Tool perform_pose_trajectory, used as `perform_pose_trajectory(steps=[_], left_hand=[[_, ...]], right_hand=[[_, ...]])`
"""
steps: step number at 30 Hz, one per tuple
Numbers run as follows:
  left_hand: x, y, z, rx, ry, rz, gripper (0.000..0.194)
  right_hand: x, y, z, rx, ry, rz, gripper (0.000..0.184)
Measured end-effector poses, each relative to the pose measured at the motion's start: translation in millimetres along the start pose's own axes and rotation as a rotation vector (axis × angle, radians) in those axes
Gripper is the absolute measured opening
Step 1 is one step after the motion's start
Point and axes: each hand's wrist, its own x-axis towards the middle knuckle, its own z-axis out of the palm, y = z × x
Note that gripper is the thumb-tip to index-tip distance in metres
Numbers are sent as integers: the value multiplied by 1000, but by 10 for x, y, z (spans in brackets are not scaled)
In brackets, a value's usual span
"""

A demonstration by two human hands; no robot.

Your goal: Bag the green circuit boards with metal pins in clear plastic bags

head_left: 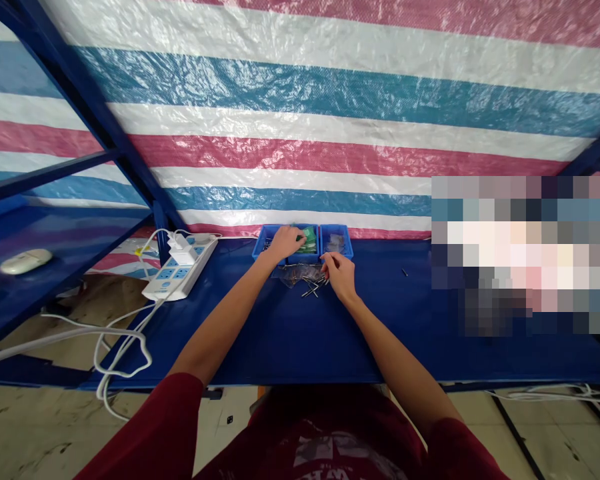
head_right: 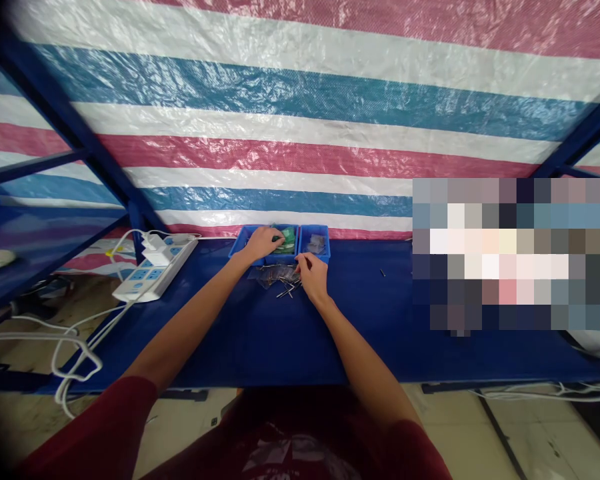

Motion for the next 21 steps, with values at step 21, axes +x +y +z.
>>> perform_pose_trajectory(steps=[21], left_hand=[[-898,455,-224,-130,-413,173,23]], right_hand=[[24,-28,-153,-689,-660,59,12]])
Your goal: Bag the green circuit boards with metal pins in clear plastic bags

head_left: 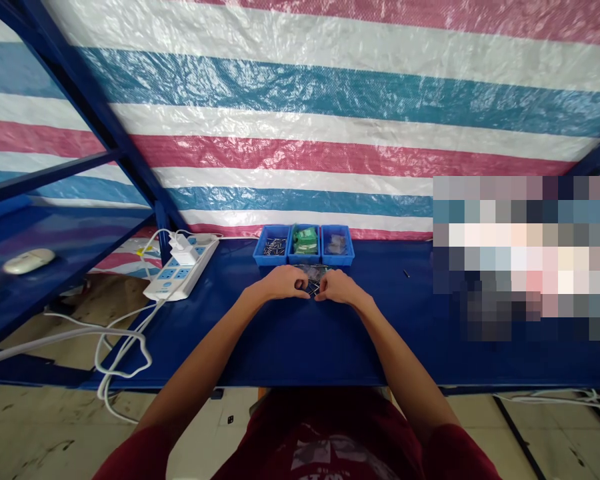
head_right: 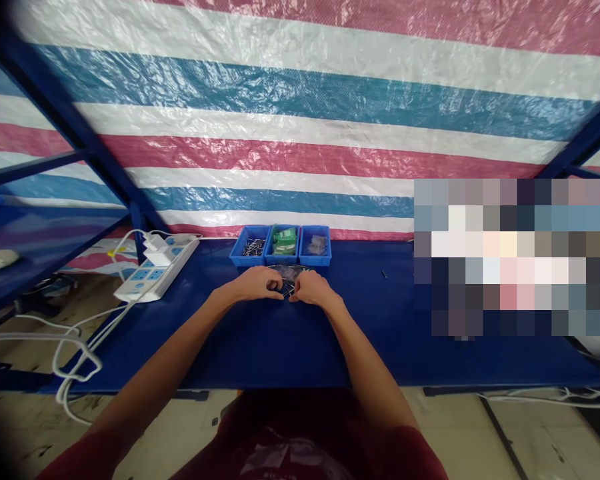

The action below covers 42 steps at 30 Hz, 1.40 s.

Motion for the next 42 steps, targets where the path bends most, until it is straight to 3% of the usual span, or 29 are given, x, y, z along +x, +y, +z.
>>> perform_pose_trajectory(steps=[7,13,19,30,33,38,42], left_hand=[[-17,64,71,195,1,-44,21],[-34,84,89,317,2,-95,16],[-15,48,142,295,47,-134,11],[-51,-128,170,253,137,-95,10],[-57,-155,187,239,221,-81,19],[-69,-138,154,135,486,-108,34],[-81,-134,132,101,547,55,36]], right_hand=[[-3,-101,52,-121,42,49,5],[-19,-169,2,-209,10,125,18],[-18,-183,14,-245,43,134,21],[30,-111,9,-112,268,116,14],[38,-97,4,-73,306,86,12],[41,-91,11,-77,274,-27,8],[32,-106,22,-109,235,-107,6]])
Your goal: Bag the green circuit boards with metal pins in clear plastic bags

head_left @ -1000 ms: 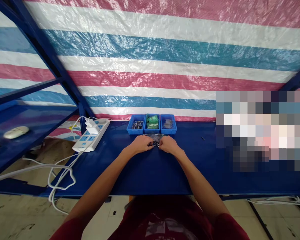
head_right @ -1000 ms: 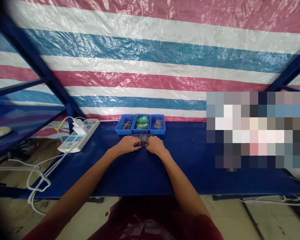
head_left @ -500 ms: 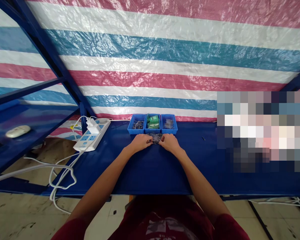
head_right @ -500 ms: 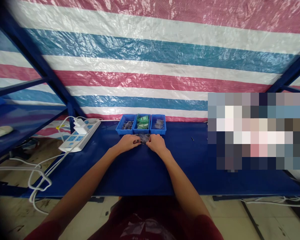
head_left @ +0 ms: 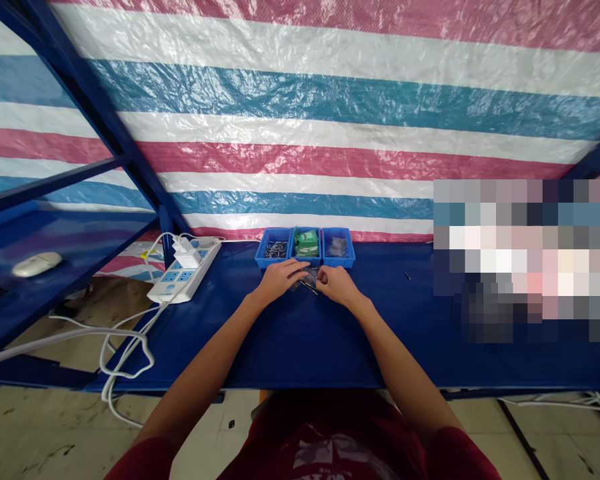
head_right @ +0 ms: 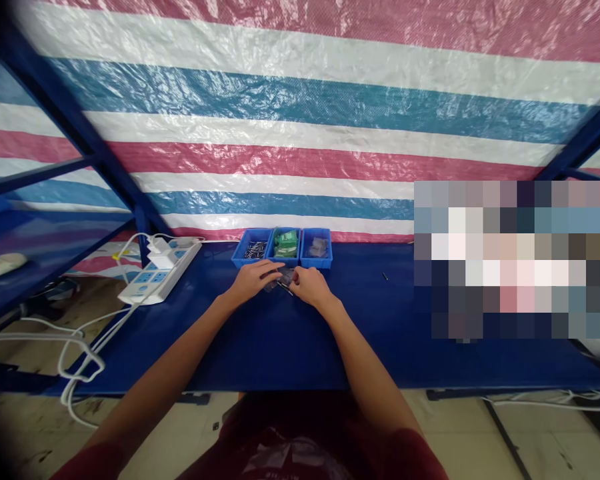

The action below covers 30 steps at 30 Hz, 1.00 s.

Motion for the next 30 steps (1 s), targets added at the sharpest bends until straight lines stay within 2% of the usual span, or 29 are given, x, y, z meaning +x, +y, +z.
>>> perform_pose_trajectory(steps=[3,8,12,14,18,23,30], left_hand=[[-9,-8,1,-36,-15,85,36],[-9,12,-9,-72,22,50,29],[2,21,-23,-86,-37,84,32],[6,12,-35,-75,-65,54,32],[14,-19,-85,-52,-92,-26,30],[29,-3,-170,-45,-115,-51,30],[44,54,-190,-62,-87,-90,30]], right_hand=[[-8,-10,2,3,-3,-30,7],[-22,-18,-1,-1,-19,-58,7],[-23,-10,7,15,-19,-75,7],[-16,13,25,47,3,-78,6],[6,70,82,241,98,-97,8],[10,49,130,512,202,-110,14],[2,-16,163,638,275,-45,20]])
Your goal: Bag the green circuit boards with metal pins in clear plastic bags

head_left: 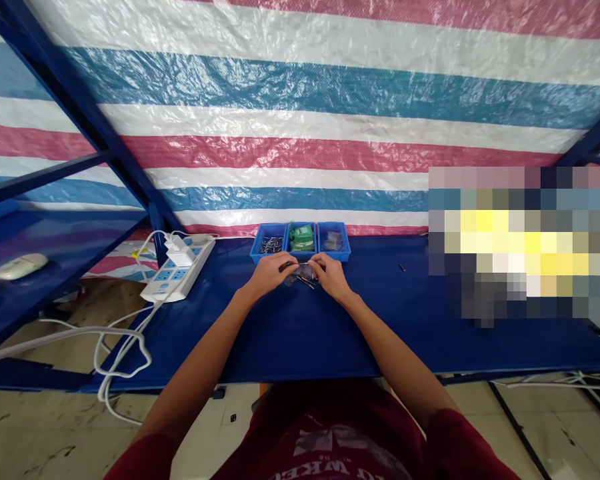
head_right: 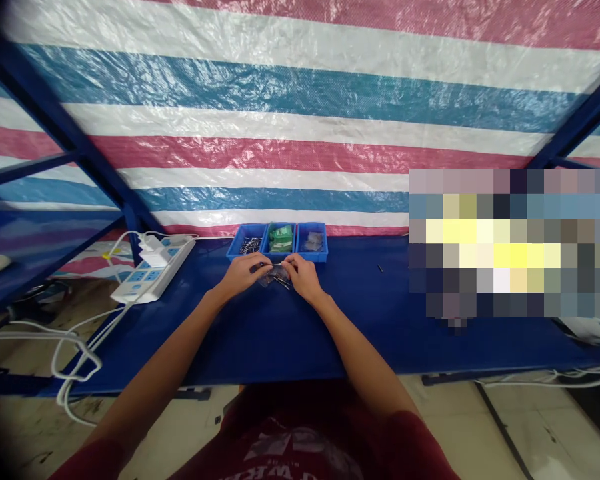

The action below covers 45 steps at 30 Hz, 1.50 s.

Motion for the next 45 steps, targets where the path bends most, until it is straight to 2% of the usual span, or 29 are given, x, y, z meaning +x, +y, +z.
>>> perform_pose_trajectory(steps=[12,18,24,37,45], left_hand=[[-10,46,87,-112,118,-36,32],[-3,9,164,-110,208,11,31],[-15,-28,171,-77,209,27,30],[-6,-30,145,-60,140,-29,39],[-10,-4,157,-67,198,-2,35]], right_hand=[[-6,-65,-8,27,74,-34,19],[2,-10,-5,-12,71,7,25],[-6,-21,-1,26,68,-8,24],[-16,-43,-5,-20,70,-50,21],[-17,-63,-18,-62,83,-15,26]])
